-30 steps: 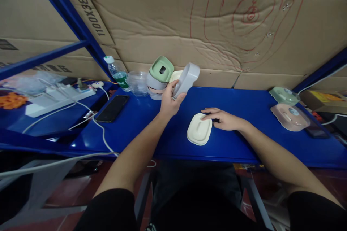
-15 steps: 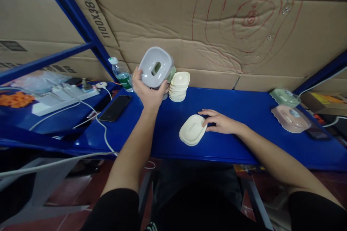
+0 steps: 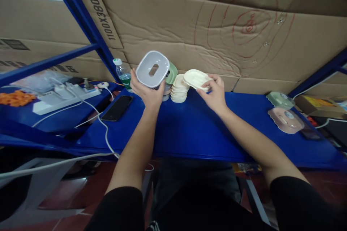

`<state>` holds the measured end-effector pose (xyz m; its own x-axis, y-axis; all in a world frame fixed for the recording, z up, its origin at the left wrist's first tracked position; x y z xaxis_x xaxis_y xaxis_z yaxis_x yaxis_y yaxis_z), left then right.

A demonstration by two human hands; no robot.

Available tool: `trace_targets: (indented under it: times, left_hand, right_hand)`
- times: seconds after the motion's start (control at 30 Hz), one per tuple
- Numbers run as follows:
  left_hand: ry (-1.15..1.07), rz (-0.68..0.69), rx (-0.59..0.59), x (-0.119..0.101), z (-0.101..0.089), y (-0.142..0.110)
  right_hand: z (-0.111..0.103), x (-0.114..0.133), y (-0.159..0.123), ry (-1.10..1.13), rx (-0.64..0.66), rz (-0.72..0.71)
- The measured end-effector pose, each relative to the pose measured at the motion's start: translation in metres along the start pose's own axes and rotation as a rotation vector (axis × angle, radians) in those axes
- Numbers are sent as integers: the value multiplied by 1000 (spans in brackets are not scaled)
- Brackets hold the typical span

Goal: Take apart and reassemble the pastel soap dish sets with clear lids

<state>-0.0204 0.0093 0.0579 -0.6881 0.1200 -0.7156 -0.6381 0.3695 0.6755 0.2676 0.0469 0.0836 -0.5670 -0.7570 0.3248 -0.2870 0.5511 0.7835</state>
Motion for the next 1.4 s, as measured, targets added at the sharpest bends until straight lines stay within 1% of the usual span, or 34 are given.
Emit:
trace_targets:
  times: [0.13,0.23,0.37,0.5,0.57,0.67,0.77,0.87,1.0,1.13,1.2,1.3,1.4]
  left_hand:
    - [-13,-10,22,-5,1,-2]
    - [-42,-5,42,-6,2,-3]
    - [-14,22,19,-4,4,-4]
    - [-3,34,-12,-3,5,-4]
    - [-9,17,0,-5,5,-5]
    - [-14,-21,47,-8,6,-6]
    - [-13,-28,69,-11,7,-8]
    - [-22,-1,63,-12,7,-11]
    - [-33,3,93,-12,10,-12]
    - [-14,28,138,-13,15,-12]
    - [18,52,159,-13,18,-11]
    - [83,88,222,-12,23,-11]
    - [128,139,300,-9,26,-12]
  right_hand:
    - [39,6,24,-95,-92,123]
    - [62,13,33,-112,-115,160]
    - [86,23,39,-105,-92,164]
    - [103,27,35,-47,-85,101]
    - [106,27,30,-14,-100,47]
    - [105,23,21,37,-113,-22]
    - [102,19,17,65,-79,-39]
    - [96,18,18,51,-28,-31]
    - [88,28,17,-11,46,-30]
    - [85,47,15,-12,128,-145]
    - [86,53,16,10,160,-177]
    - [89,53,22,42,197,-172]
    - [91,48,26,28,191,-151]
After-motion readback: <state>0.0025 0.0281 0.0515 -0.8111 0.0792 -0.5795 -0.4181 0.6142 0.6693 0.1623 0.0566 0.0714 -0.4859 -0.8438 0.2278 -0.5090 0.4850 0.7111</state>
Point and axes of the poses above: each hand's wrist, its own y-axis towards the middle knuckle, its own z-axis out of the palm, x = y × z, the point moved 2 cm from there along y, towards the middle knuckle, and after that the axes turned 10 degrees about -z, right-handed, at the moved point
